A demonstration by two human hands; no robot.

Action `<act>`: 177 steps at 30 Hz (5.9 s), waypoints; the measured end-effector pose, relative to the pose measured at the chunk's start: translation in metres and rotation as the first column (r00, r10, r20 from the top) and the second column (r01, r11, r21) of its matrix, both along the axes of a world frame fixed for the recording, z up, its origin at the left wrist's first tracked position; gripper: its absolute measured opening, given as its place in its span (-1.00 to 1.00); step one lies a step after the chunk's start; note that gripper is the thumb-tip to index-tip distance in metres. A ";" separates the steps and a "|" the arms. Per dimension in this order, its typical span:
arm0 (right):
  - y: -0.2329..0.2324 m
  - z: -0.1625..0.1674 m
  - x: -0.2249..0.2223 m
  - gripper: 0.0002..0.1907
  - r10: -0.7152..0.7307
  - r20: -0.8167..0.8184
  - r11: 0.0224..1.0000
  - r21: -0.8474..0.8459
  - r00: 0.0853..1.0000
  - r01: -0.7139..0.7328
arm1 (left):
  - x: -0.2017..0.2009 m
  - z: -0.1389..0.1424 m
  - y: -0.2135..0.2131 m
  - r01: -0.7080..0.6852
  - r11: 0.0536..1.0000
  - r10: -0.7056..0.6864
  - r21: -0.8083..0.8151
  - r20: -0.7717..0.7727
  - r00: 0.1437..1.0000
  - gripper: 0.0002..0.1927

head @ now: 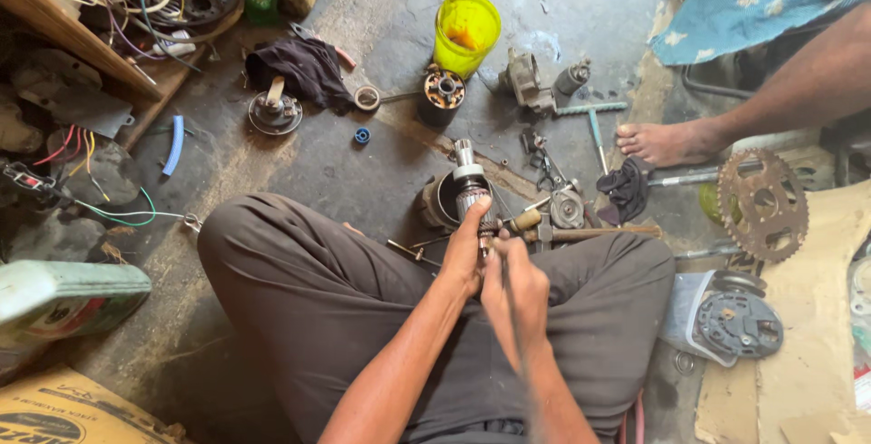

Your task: The person sits on the workshop floor holding a starter motor armature in one hand and files its surface with a flat file, rotating the component to work around it. They occasionally reposition the armature and continue filing while seated among scattered tools and parts.

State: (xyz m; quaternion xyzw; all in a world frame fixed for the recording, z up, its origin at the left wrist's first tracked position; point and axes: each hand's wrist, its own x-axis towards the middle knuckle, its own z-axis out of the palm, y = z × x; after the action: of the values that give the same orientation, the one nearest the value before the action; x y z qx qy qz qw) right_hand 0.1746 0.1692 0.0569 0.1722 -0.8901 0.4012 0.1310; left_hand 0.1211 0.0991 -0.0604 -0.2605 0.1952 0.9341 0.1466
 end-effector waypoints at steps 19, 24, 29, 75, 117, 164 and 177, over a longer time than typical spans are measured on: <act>-0.006 -0.028 0.015 -0.88 -0.115 -0.094 0.993 -0.004 0.989 0.115 | 0.005 0.009 0.007 -0.090 0.996 0.089 0.016 0.081 0.993 -0.43; -0.008 -0.032 0.016 -0.88 -0.143 -0.110 0.989 0.022 0.984 0.146 | 0.007 0.011 0.007 -0.082 0.996 0.083 -0.018 0.081 0.993 -0.41; -0.007 -0.036 0.014 -0.86 -0.141 -0.106 0.988 0.053 0.984 0.148 | 0.006 0.011 0.008 -0.108 0.994 0.107 0.014 0.077 0.991 -0.40; 0.015 -0.022 -0.004 -0.80 -0.077 0.107 0.995 -0.056 0.991 0.083 | 0.004 -0.012 0.005 -0.081 0.973 0.119 0.216 -0.165 0.979 -0.37; -0.009 -0.027 0.006 -0.82 -0.122 0.006 0.992 0.039 0.993 0.121 | 0.004 -0.020 0.021 -0.121 0.967 0.142 0.224 -0.079 0.987 -0.35; 0.005 -0.023 0.003 -0.83 -0.141 0.114 0.989 -0.020 0.983 0.144 | 0.003 -0.005 0.019 -0.191 0.953 0.200 0.233 -0.016 0.980 -0.36; 0.004 -0.025 0.002 -0.82 -0.084 0.105 0.996 -0.030 0.991 0.088 | 0.005 -0.011 0.019 -0.220 0.947 0.232 0.236 -0.025 0.972 -0.37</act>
State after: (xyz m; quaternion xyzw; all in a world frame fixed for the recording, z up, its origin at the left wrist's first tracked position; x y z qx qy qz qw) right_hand 0.1768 0.1735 0.0324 0.1102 -0.8951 0.4190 0.1049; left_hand 0.1263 0.1182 -0.0717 -0.2378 0.0577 0.9675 0.0630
